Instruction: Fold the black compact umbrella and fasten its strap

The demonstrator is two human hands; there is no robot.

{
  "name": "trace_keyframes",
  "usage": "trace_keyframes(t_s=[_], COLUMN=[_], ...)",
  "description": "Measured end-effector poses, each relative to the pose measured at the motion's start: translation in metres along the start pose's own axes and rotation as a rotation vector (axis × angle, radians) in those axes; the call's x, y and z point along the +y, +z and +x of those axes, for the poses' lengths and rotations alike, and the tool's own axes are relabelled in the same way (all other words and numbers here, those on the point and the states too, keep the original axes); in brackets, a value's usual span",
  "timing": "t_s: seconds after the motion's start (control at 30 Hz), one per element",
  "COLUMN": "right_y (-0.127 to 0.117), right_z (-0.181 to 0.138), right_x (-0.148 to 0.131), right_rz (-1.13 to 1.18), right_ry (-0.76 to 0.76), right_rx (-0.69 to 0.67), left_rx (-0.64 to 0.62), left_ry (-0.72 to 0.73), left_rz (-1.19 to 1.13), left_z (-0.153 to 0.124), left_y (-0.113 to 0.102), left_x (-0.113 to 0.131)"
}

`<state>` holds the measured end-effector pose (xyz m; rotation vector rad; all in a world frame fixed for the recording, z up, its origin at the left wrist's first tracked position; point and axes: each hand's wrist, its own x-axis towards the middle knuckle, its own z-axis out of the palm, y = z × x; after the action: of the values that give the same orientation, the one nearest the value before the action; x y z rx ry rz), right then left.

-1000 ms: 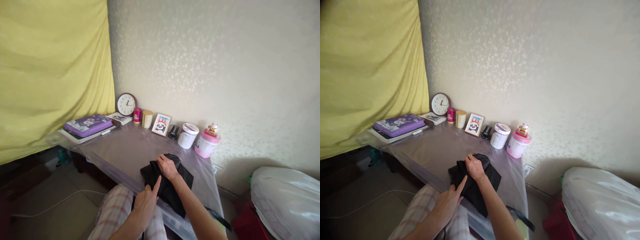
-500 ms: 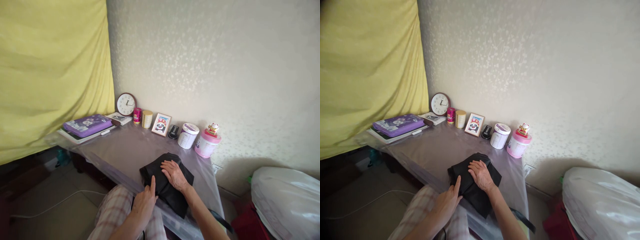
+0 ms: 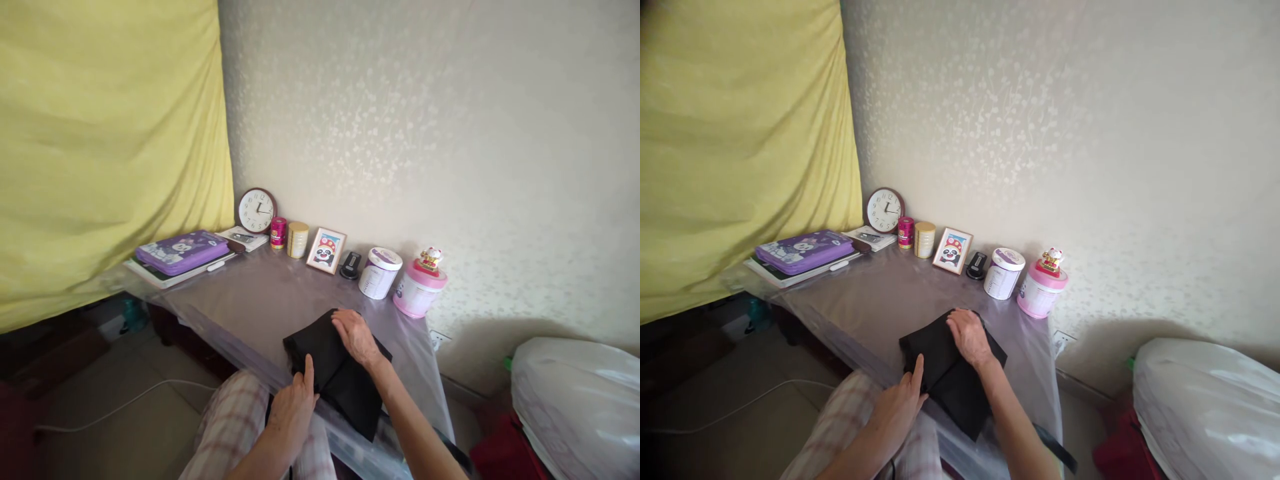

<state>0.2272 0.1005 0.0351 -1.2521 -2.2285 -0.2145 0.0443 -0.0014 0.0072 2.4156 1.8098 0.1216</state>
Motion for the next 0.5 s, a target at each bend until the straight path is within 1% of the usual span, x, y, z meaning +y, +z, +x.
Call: trace_keyframes(t_s=[0.1,0.17,0.2,0.23,0.3,0.4,0.5], right_y=[0.006,0.012,0.015,0.018,0.021,0.019,0.006], right_z=[-0.004,-0.005,-0.004,-0.002,0.003,0.01,0.009], right_x=[-0.04,-0.055,-0.057,-0.055,-0.04,-0.002,0.032], right_rz=[0.076,0.1,0.104,0.097,0.046,-0.055,-0.105], right_ry=[-0.106,-0.164,-0.181,-0.186,-0.131,0.036,0.161], right_rx=[-0.16,-0.268,-0.306,-0.327,-0.3,-0.156,-0.034], left_rx=[0.0,0.004,0.008,0.013,0.023,0.021,0.001], left_ry=[-0.003,-0.006,-0.004,-0.003,0.0,-0.007,-0.005], left_rz=[-0.019,-0.029,-0.031,-0.029,-0.013,0.015,0.01], left_z=[0.0,0.0,0.0,0.0,0.001,0.001,0.001], left_y=[0.0,0.001,0.002,0.002,0.003,0.003,0.0], left_x=[0.0,0.0,0.0,-0.001,-0.001,0.0,0.0])
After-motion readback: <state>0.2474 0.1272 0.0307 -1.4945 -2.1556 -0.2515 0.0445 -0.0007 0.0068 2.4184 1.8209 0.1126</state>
